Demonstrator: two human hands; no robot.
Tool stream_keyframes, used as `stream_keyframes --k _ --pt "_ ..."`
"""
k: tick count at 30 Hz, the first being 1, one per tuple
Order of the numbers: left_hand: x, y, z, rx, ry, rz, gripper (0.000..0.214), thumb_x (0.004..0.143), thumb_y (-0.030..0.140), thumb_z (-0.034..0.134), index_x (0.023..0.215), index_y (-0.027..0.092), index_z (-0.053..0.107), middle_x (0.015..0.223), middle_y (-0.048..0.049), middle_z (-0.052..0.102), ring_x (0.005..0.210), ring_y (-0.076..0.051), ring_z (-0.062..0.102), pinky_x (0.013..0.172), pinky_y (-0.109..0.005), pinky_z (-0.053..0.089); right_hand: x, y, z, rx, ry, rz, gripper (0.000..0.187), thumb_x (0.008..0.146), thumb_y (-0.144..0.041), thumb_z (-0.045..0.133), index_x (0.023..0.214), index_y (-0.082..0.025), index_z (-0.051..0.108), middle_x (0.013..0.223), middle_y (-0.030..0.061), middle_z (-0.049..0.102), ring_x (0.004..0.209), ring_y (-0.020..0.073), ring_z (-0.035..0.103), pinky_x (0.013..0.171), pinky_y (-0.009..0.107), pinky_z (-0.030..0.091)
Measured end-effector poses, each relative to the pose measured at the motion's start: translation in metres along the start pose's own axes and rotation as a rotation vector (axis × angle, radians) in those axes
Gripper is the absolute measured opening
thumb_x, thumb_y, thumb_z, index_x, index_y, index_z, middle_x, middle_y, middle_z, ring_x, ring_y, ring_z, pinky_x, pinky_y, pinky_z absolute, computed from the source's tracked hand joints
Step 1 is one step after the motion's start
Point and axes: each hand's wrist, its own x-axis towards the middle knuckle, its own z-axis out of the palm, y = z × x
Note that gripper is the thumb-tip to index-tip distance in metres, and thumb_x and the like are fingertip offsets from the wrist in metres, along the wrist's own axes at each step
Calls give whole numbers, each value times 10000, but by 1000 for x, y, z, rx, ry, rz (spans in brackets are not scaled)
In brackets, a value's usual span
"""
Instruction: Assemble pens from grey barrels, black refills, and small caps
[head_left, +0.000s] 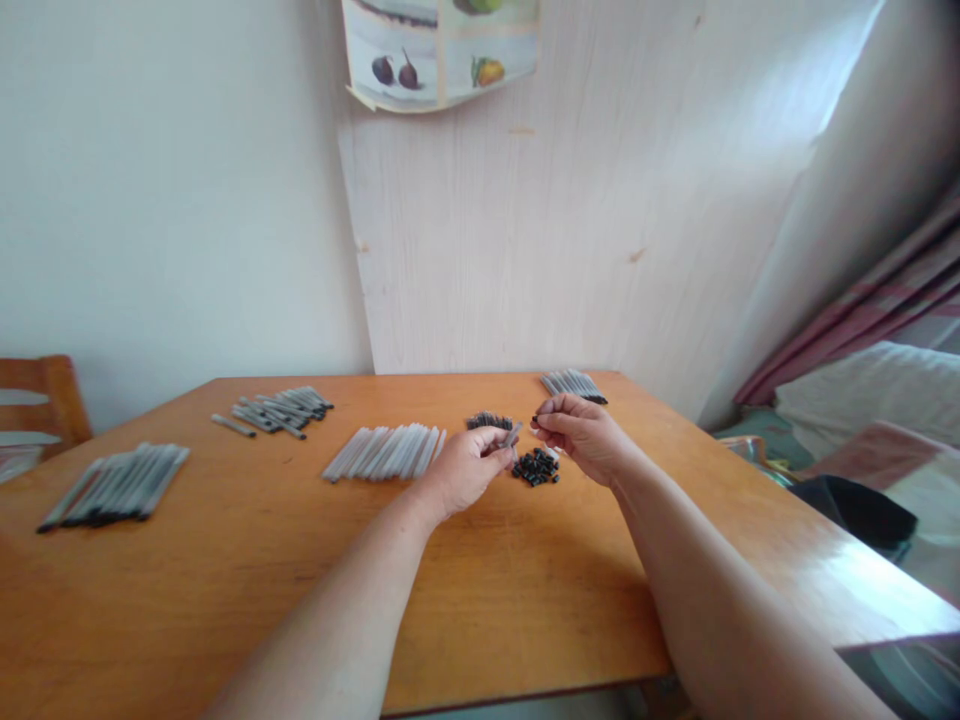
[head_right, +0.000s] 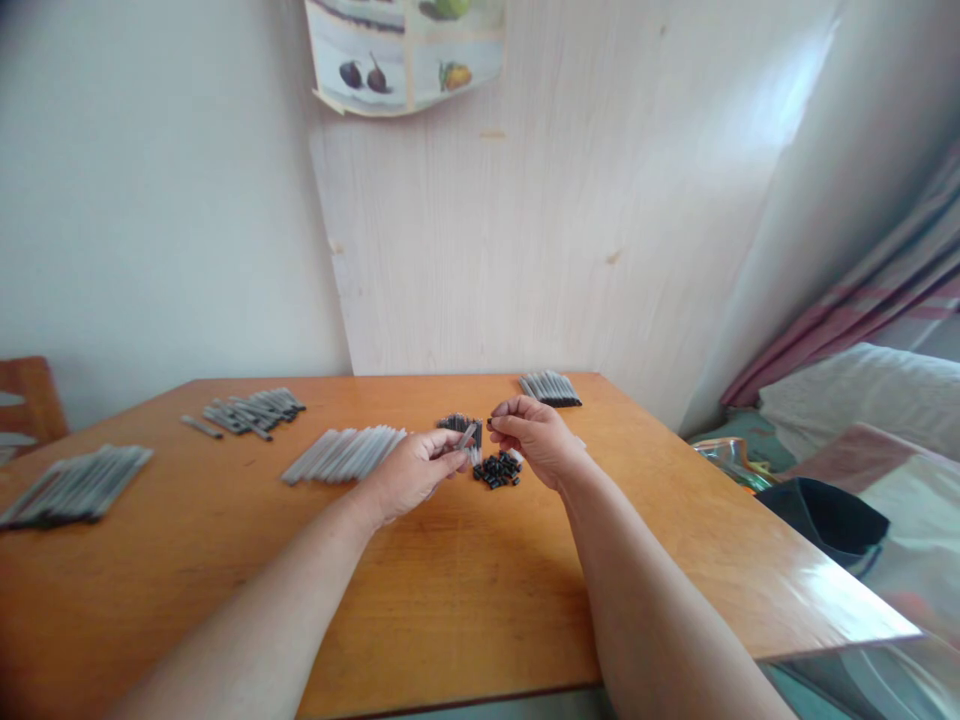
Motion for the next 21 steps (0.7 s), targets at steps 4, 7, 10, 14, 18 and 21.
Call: stream_keyframes --k 4,7,10,14,18,21 --pt "-1 1 0 30 -11 24 303 817 336 596 1044 151 676 945 -60 694 846 -161 596 812 -287 440 -2 -1 3 -36 -16 -6 226 668 -283 737 811 -168 605 716 12 614 632 113 570 558 244 390" --pt "-1 0 0 57 -22 38 299 825 340 582 1042 159 679 946 -57 690 868 -170 597 818 -295 441 -2 0 4 -58 -25 -29 230 675 -266 725 847 -167 608 740 11 616 636 111 566 575 250 404" --pt "-2 0 0 76 -30 45 279 830 349 572 994 157 690 927 -57 689 879 -180 600 811 -295 444 -2 1 5 -79 -35 -57 220 680 -255 712 854 -166 610 761 11 616 639 107 558 571 246 407" --pt "-2 1 0 99 -27 52 260 833 353 559 944 160 693 907 -47 689 867 -180 600 789 -289 446 -2 1 5 -131 -58 -71 187 691 -250 696 841 -170 618 742 4 609 614 98 533 560 242 400" --pt "-3 1 0 118 -9 43 260 832 368 558 924 161 687 883 -40 687 855 -179 597 766 -278 443 -2 1 5 -174 -56 -66 197 689 -272 697 842 -178 617 727 4 609 601 100 519 555 243 403" --pt "-3 0 0 127 -6 36 254 826 371 565 900 159 684 874 -40 684 846 -175 592 756 -271 438 -2 1 6 -182 -56 -64 214 685 -281 700 851 -178 614 735 7 611 606 102 520 557 241 407"
